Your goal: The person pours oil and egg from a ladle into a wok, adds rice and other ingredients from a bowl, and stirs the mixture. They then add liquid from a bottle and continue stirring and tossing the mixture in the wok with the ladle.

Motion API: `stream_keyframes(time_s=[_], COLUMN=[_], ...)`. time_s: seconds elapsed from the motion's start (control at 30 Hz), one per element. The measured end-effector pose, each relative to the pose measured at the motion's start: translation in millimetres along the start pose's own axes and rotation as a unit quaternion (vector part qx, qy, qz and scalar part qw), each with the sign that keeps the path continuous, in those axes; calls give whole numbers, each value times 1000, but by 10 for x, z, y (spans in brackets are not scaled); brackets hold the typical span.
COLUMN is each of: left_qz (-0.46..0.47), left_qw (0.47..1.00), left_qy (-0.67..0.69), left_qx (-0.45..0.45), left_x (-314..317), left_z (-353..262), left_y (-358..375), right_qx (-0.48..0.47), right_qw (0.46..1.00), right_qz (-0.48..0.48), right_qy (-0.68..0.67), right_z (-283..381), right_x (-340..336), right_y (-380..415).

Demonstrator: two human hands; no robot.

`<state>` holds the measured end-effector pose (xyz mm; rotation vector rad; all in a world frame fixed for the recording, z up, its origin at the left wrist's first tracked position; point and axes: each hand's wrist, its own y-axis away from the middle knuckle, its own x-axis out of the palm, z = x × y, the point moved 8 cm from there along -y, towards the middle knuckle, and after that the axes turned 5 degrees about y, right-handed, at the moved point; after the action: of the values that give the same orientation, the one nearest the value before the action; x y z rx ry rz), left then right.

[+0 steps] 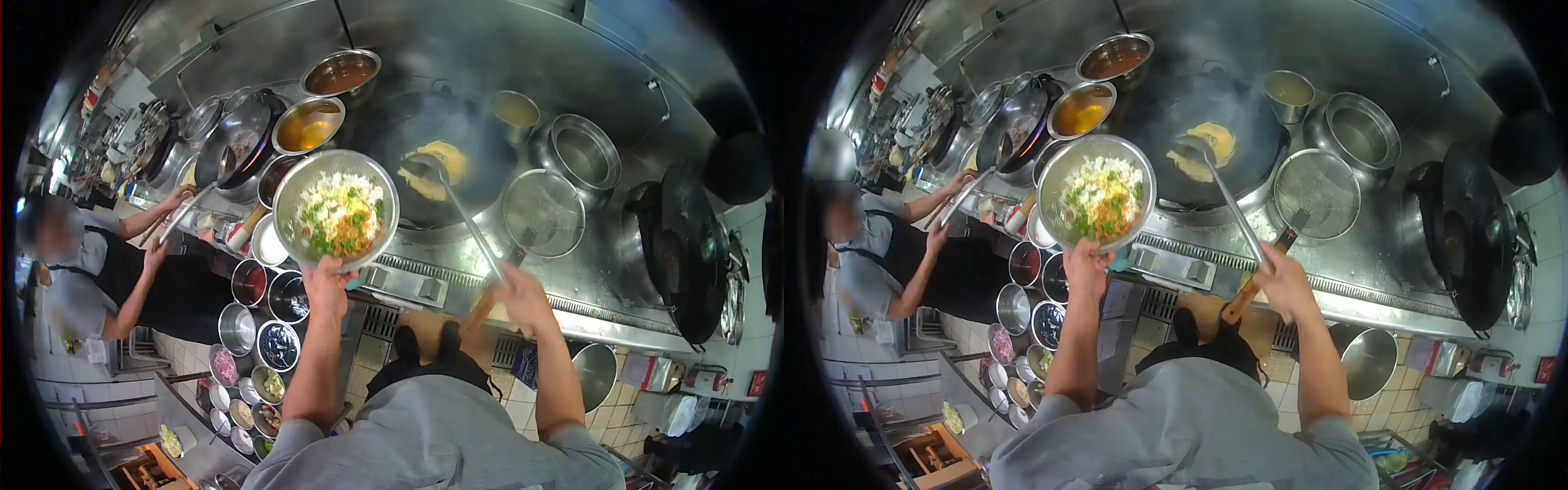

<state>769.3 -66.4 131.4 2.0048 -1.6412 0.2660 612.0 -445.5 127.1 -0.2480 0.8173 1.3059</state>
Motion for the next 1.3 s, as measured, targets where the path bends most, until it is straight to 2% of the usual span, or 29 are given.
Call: stream_keyframes(time_s=[0.03, 0.07, 0.13, 0.17, 0.2, 0.23, 0.3, 0.37, 0.43, 0.47, 0.5, 0.67, 0.77, 0.87, 1.07, 1.17, 1.2, 1.27, 1.3], left_qz=[-3, 18, 62, 52, 44, 34, 74, 84, 74, 70, 66, 112, 120, 118, 84, 126, 121, 66, 40], left_qw=[1000, 999, 994, 989, 980, 968, 924, 872, 777, 735, 689, 605, 579, 571, 621, 583, 580, 649, 680], left_qy=[-20, -42, -83, -132, -179, -225, -349, -466, -605, -651, -694, -755, -766, -763, -709, -746, -748, -689, -657], left_qx=[11, 15, 25, 48, 77, 105, 140, 119, 157, 177, 197, 226, 254, 280, 324, 296, 298, 317, 324], left_x=[105, 238, 540, 715, 932, 1119, 1468, 1885, 1994, 2133, 2295, 2649, 2656, 2600, 2600, 2542, 2493, 2431, 2386], left_z=[-29, -22, -27, -22, -28, -52, 13, 97, 388, 466, 515, 784, 917, 974, 712, 799, 770, 588, 517], left_y=[-68, -165, -389, -517, -582, -659, -930, -1024, -1468, -1503, -1491, -1346, -1326, -1374, -1309, -1363, -1410, -1377, -1345], right_qx=[25, -22, -20, -15, -19, 17, 90, 48, 39, 103, 89, 63, 85, 65, 47, 71, 44, -10, 10], right_qw=[999, 999, 996, 994, 996, 996, 972, 974, 980, 972, 974, 977, 980, 985, 988, 991, 992, 992, 993], right_qz=[27, -26, -80, -102, -87, -47, 39, -8, -42, 3, -12, -47, -39, -52, -52, -26, -46, -92, -75], right_qy=[-31, 9, 30, 43, -9, -80, -215, -219, -190, -210, -206, -198, -175, -150, -135, -112, -104, -90, -93], right_z=[1, -40, -159, -202, -318, -343, -411, -576, -604, -534, -571, -673, -675, -686, -659, -574, -580, -657, -632], right_x=[-6, -30, -20, -60, -84, -130, -197, -165, -217, -301, -341, -473, -516, -511, -502, -540, -531, -513, -527], right_y=[-118, -303, -427, -505, -486, -405, -158, -100, -67, 5, -13, 18, 43, 30, 13, 23, 4, -22, -47])
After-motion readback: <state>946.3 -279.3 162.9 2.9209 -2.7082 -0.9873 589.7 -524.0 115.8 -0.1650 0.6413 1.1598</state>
